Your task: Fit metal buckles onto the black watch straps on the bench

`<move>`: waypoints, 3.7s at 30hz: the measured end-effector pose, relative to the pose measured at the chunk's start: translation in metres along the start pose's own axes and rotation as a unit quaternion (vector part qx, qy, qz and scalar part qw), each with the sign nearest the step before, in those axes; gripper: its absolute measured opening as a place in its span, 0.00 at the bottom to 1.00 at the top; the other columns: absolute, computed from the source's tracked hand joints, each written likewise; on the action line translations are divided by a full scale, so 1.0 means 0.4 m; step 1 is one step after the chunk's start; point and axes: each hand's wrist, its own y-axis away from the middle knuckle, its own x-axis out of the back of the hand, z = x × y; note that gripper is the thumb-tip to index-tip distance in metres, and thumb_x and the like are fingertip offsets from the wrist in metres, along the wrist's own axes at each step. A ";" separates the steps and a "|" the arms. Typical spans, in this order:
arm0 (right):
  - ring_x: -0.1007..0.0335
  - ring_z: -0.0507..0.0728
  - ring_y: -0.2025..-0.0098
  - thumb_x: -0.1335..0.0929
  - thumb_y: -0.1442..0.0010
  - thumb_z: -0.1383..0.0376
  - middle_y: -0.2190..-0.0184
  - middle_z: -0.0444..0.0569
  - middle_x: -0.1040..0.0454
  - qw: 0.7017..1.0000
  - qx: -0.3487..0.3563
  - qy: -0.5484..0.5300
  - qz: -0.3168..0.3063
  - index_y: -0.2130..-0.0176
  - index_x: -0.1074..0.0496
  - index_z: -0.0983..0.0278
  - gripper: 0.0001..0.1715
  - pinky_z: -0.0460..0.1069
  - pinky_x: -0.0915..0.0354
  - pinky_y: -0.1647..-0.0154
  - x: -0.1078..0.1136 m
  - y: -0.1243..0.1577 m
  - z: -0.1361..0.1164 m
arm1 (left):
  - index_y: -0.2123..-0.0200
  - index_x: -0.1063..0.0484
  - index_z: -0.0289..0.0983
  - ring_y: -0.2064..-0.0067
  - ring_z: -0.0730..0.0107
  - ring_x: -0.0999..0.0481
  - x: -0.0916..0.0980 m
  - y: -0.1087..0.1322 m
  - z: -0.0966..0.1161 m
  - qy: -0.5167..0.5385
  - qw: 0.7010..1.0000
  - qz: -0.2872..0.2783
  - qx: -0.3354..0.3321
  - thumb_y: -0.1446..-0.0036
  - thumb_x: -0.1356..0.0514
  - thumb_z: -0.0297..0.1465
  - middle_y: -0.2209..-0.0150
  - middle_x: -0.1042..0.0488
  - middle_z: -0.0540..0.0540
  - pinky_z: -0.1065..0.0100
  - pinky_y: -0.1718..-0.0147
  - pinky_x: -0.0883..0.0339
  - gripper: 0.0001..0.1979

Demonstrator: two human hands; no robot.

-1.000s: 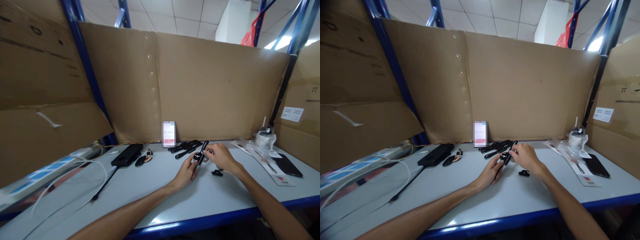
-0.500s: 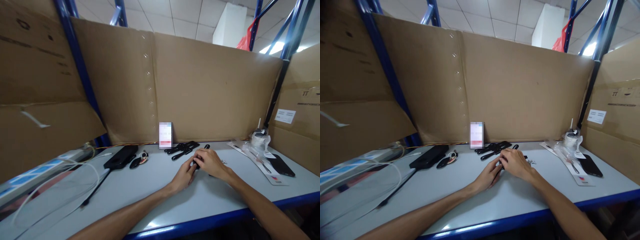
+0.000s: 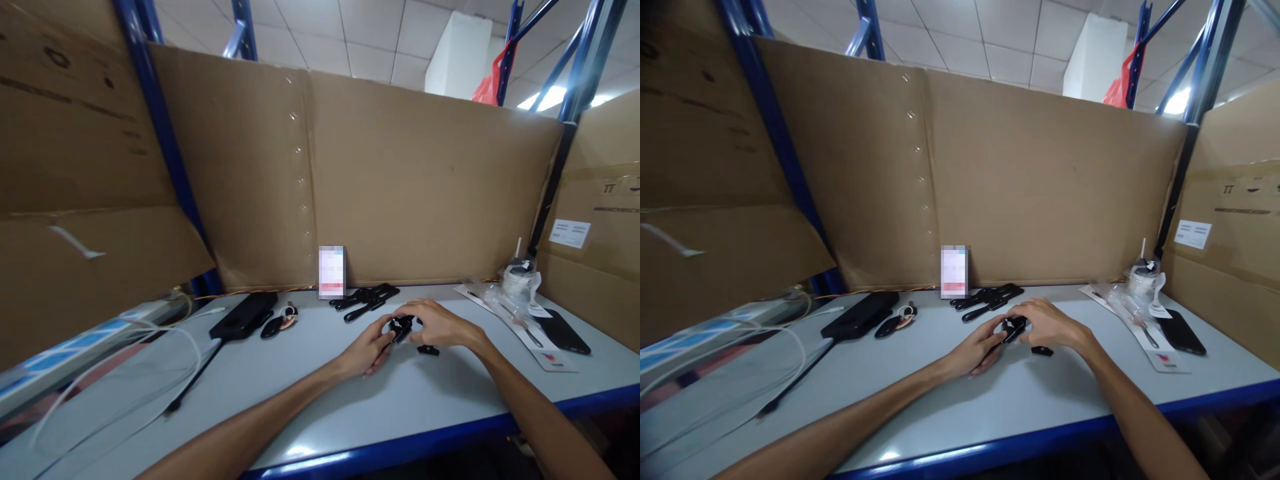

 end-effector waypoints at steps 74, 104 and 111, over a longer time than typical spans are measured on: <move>0.28 0.54 0.61 0.30 0.43 0.72 0.62 0.47 0.20 0.998 0.040 -0.050 0.022 0.55 0.20 0.60 0.16 0.47 0.39 0.62 0.003 -0.002 0.004 | 0.43 0.38 0.32 0.88 0.79 0.50 0.033 0.006 0.040 0.010 0.991 -0.126 0.044 0.34 0.48 0.37 0.85 0.43 0.61 0.78 0.91 0.52 0.20; 0.30 0.56 0.59 0.33 0.34 0.61 0.62 0.53 0.23 0.994 0.049 0.033 0.094 0.66 0.19 0.64 0.15 0.50 0.38 0.56 -0.030 -0.012 0.008 | 0.47 0.37 0.34 0.88 0.79 0.49 0.035 0.001 0.037 0.024 0.990 -0.131 0.046 0.36 0.47 0.34 0.85 0.43 0.61 0.79 0.91 0.50 0.16; 0.29 0.56 0.60 0.33 0.36 0.63 0.63 0.52 0.23 0.996 0.032 0.035 0.075 0.68 0.20 0.64 0.14 0.50 0.38 0.57 -0.023 -0.010 0.015 | 0.47 0.37 0.33 0.88 0.79 0.49 0.035 0.001 0.037 0.025 0.990 -0.130 0.044 0.35 0.48 0.34 0.85 0.42 0.61 0.77 0.91 0.52 0.16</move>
